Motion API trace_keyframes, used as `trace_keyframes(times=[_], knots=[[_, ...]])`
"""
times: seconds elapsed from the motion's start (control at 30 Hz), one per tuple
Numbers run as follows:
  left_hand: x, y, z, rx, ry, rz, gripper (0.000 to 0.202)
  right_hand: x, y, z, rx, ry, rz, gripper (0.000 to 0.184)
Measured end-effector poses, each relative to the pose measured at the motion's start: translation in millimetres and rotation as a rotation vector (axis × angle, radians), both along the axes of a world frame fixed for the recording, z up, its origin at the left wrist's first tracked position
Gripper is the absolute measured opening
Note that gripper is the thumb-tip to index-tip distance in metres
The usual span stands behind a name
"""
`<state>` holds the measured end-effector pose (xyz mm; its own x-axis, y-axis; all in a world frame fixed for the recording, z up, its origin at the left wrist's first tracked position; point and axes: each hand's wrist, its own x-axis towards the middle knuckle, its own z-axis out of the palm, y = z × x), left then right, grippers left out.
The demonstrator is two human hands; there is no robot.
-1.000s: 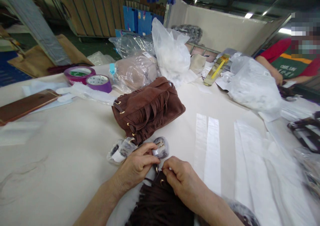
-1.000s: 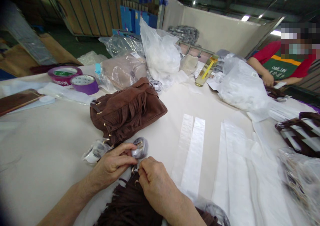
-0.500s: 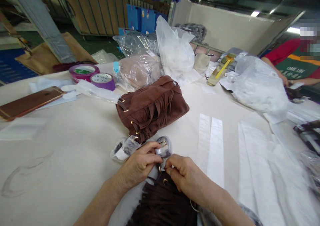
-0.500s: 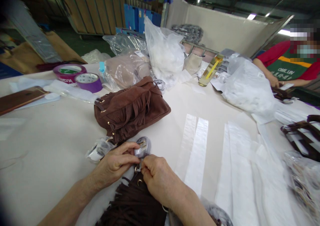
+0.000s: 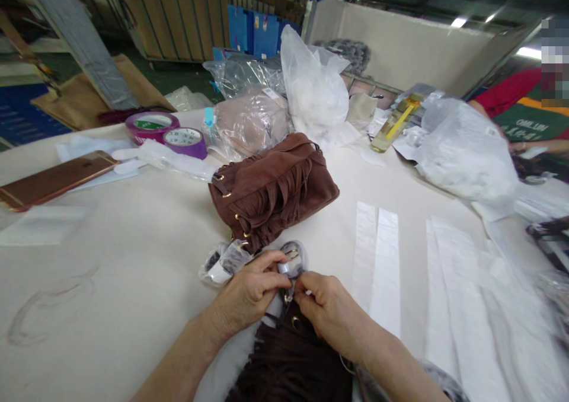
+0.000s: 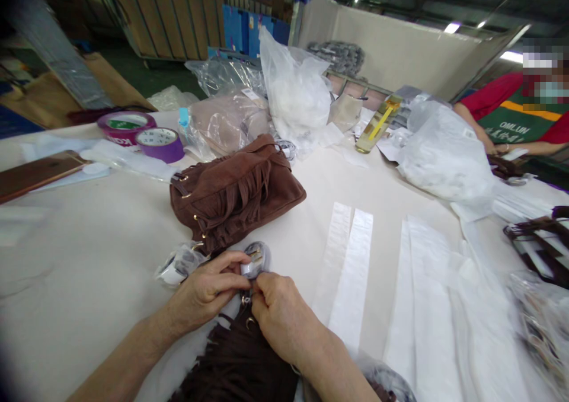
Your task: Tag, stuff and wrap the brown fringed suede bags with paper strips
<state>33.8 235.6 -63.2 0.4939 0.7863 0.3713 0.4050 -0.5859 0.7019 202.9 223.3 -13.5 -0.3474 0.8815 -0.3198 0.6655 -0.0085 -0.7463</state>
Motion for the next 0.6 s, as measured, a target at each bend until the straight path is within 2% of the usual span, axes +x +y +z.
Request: trace_keyframes(times=[0.17, 0.37, 0.47, 0.6], knots=[[0, 0, 1.0, -0.049, 0.004, -0.001, 0.030, 1, -5, -3.7, 0.046, 0.012, 0.005, 0.018], [2, -5, 19.3, -0.263, 0.027, -0.011, 0.036, 6, -14, -12.2, 0.047, 0.094, -0.056, 0.014], [5, -10, 24.9, -0.305, 0.066, 0.008, 0.026, 7, -18, -14.9, 0.017, 0.141, -0.101, 0.013], [10, -11, 22.8, -0.306, 0.090, 0.051, 0.014, 8, -20, -14.1, -0.059, 0.219, -0.149, 0.014]])
